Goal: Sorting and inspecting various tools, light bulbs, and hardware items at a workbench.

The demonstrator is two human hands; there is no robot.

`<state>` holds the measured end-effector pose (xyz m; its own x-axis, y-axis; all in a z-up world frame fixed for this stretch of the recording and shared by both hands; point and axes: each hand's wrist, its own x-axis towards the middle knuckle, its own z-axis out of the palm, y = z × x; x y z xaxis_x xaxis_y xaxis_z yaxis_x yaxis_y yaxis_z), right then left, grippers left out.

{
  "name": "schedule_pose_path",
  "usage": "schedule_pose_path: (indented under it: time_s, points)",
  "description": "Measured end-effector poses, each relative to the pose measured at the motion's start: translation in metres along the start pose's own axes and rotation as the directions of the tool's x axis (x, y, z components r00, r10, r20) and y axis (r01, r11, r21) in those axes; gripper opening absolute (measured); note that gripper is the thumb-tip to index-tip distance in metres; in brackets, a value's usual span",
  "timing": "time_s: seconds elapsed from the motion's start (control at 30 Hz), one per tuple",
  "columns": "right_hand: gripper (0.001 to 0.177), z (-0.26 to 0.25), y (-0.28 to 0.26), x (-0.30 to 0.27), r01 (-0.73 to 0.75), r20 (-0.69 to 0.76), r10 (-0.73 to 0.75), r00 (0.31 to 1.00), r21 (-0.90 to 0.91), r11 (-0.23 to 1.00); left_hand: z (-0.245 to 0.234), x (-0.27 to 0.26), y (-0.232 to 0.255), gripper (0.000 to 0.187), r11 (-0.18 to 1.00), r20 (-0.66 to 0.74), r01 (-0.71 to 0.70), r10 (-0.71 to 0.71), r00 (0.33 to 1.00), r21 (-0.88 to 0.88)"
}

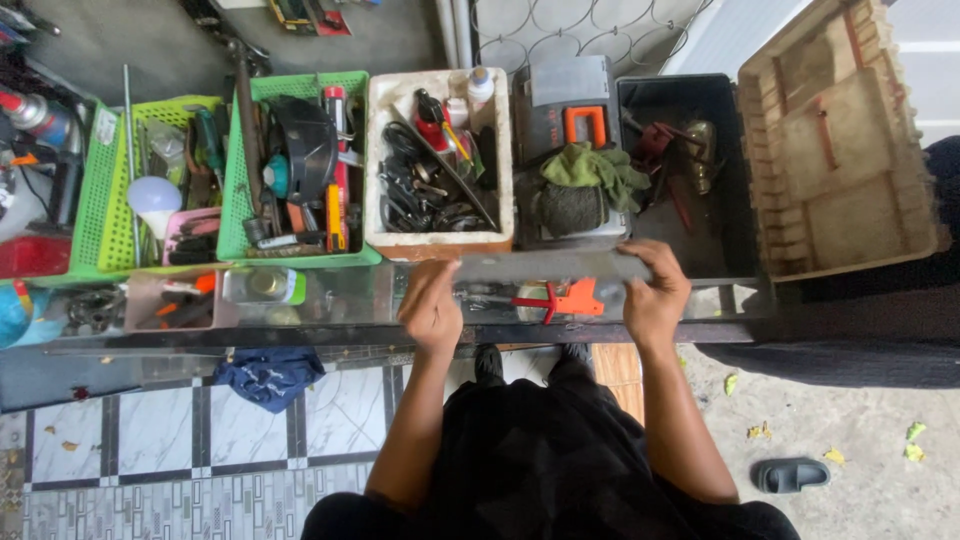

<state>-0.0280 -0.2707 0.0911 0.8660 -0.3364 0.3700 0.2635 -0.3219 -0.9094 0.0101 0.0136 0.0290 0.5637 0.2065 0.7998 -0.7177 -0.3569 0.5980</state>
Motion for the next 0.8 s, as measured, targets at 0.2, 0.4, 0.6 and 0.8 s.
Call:
schedule_pose_path:
  time_s: [0.2,0.4,0.6,0.8]
  points:
    - [0.011,0.027,0.03,-0.025,-0.389,0.0,0.391,0.921,0.087,0.917,-0.019,0.021,0.016,0.028,0.952,0.079,0.272,-0.284,0.955,0.137]
    - [0.018,0.071,0.019,-0.06,-0.602,0.099,0.595,0.797,0.056,0.797,-0.056,-0.003,-0.008,0.033,0.786,0.08,0.548,-0.589,0.804,0.287]
    - [0.032,0.111,0.055,-0.105,-0.496,0.228,0.547,0.805,-0.247,0.833,-0.094,-0.039,-0.039,0.039,0.66,0.144,0.664,-0.739,0.658,0.351]
    - [0.037,0.135,0.052,-0.1,-0.228,0.346,0.396,0.851,-0.436,0.871,-0.106,-0.047,-0.064,0.049,0.548,0.182,0.642,-0.818,0.546,0.536]
